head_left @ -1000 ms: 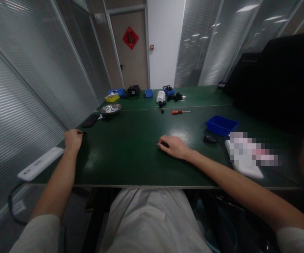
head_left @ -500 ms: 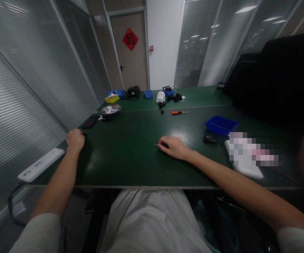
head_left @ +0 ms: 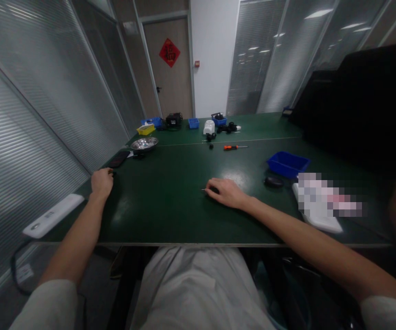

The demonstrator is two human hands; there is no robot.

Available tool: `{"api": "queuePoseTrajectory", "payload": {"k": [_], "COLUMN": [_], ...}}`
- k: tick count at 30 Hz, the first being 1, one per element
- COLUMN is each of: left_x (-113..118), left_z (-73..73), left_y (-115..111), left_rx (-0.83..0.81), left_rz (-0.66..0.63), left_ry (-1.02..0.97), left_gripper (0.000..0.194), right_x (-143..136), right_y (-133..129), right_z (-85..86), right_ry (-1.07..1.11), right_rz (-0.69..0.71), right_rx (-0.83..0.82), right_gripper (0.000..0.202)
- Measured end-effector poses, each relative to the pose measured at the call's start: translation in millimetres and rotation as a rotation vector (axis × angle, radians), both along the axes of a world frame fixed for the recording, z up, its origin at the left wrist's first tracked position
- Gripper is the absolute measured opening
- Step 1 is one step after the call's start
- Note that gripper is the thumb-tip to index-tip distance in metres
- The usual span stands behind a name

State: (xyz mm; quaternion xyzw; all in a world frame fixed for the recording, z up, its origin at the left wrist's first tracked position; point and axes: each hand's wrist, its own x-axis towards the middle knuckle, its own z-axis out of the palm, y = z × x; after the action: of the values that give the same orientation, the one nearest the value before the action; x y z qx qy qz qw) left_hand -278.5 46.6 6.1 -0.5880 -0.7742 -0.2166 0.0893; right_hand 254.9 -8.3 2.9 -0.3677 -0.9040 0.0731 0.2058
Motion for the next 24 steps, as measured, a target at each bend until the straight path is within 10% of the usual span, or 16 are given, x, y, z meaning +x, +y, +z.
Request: {"api": "queuePoseTrajectory", "payload": {"k": [4, 14, 24], "left_x": [46.2, 258.7, 269.3], "left_z": [2.7, 0.5, -12.7], "left_y": [6.3, -43.8, -49.4], "left_rx": [0.040, -0.114, -0.117], "left_rz": [-0.276, -1.174, -1.113], "left_ry": [-0.046, -0.415, -0.417], "left_gripper": [0.032, 0.019, 0.033], "right_x": [0.3, -0.4, -2.2], "right_y": [0.1, -1.7, -4.1], "right_z": [-0.3, 2.3, 4.2], "right_ry": [0.002, -0.008, -0.042], "right_rz": [-0.006, -0.039, -0.048], "right_rx": [-0.003, -0.020, -0.007], "right_gripper": [0.020, 0.020, 0.018]}}
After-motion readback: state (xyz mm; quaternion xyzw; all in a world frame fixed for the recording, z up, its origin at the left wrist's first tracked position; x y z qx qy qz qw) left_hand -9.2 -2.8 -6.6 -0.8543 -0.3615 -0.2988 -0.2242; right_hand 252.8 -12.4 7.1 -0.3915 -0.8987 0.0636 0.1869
